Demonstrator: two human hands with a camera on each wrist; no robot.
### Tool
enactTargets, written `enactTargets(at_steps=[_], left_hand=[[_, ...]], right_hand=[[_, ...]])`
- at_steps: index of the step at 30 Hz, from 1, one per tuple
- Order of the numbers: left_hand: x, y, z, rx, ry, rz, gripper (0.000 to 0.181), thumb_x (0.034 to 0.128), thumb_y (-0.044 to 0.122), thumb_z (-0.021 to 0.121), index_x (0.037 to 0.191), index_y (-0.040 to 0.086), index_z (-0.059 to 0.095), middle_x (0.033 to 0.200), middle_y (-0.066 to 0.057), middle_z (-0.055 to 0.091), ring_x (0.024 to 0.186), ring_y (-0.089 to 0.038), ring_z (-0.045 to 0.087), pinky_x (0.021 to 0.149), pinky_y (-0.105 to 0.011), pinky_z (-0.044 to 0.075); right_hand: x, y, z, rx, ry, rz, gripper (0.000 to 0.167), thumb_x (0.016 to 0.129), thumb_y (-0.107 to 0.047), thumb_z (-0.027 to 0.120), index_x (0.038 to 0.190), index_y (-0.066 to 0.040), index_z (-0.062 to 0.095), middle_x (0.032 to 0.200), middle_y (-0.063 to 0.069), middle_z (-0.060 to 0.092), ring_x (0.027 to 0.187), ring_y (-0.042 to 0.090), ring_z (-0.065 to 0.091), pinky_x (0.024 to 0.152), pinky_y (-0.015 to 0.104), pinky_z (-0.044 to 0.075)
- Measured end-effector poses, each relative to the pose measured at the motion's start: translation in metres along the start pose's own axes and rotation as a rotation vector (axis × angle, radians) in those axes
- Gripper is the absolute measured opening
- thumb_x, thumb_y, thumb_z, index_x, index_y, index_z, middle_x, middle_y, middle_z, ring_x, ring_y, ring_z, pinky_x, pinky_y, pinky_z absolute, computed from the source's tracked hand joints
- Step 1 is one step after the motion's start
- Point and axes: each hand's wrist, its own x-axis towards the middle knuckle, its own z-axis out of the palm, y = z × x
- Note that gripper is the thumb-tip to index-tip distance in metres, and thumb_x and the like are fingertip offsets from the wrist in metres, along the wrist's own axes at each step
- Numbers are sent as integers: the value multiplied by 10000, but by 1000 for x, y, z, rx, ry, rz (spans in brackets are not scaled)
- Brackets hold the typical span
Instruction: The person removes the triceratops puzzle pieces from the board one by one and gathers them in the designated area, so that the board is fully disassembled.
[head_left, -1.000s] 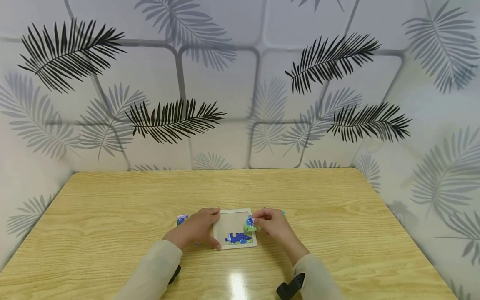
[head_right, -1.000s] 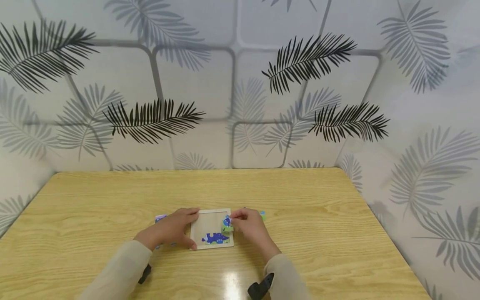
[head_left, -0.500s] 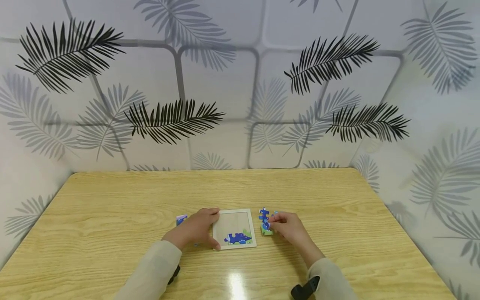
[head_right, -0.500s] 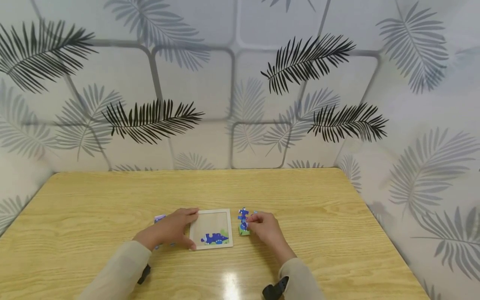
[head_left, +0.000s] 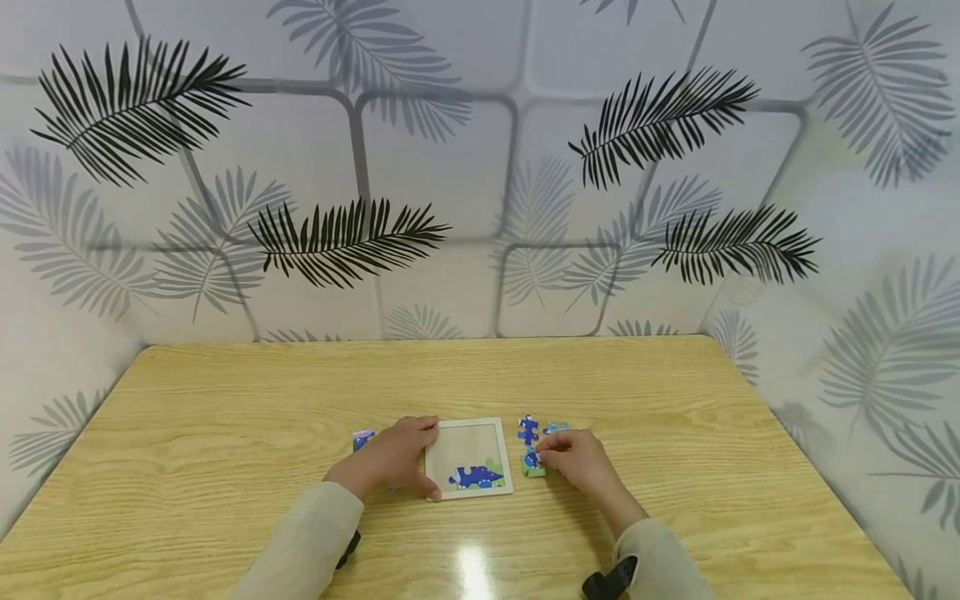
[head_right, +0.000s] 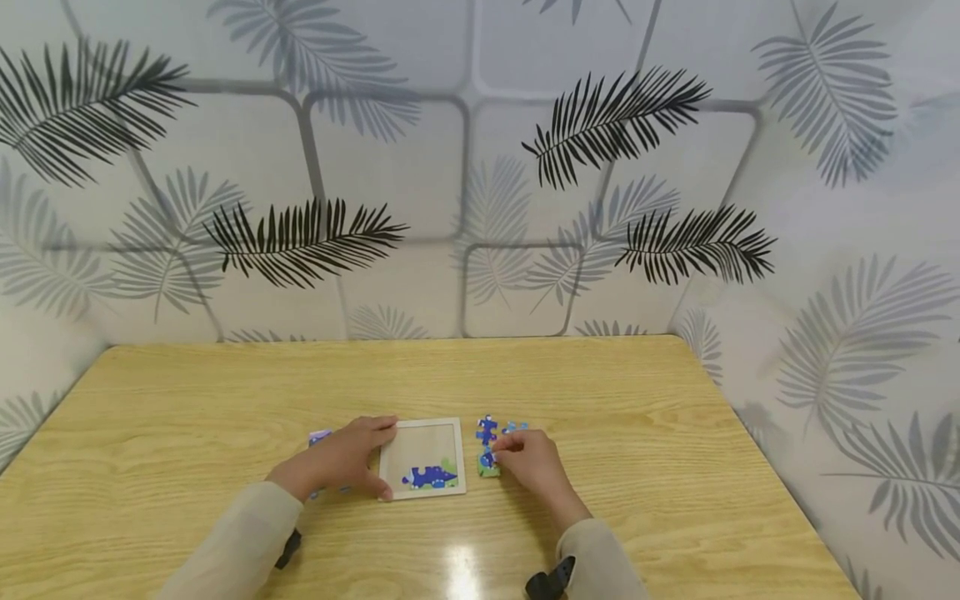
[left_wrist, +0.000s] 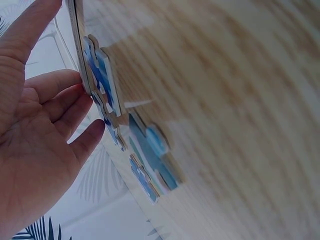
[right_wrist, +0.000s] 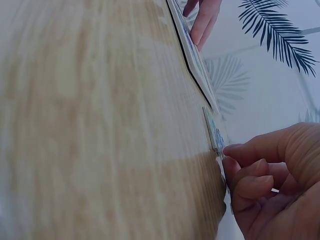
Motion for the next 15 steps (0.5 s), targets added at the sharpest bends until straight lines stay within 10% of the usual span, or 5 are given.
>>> enactTargets(at_steps=[15], left_hand=[[-1,1,-1,4,-4,6,918,691,342,842,1405,-38,406,1500,-110,339,1386,-311,272,1096,-427,293]], right_hand=[[0,2,1,29,3,-28,62,862,-57,667,887,-12,702,810,29,650,710,132,537,590,246,453]])
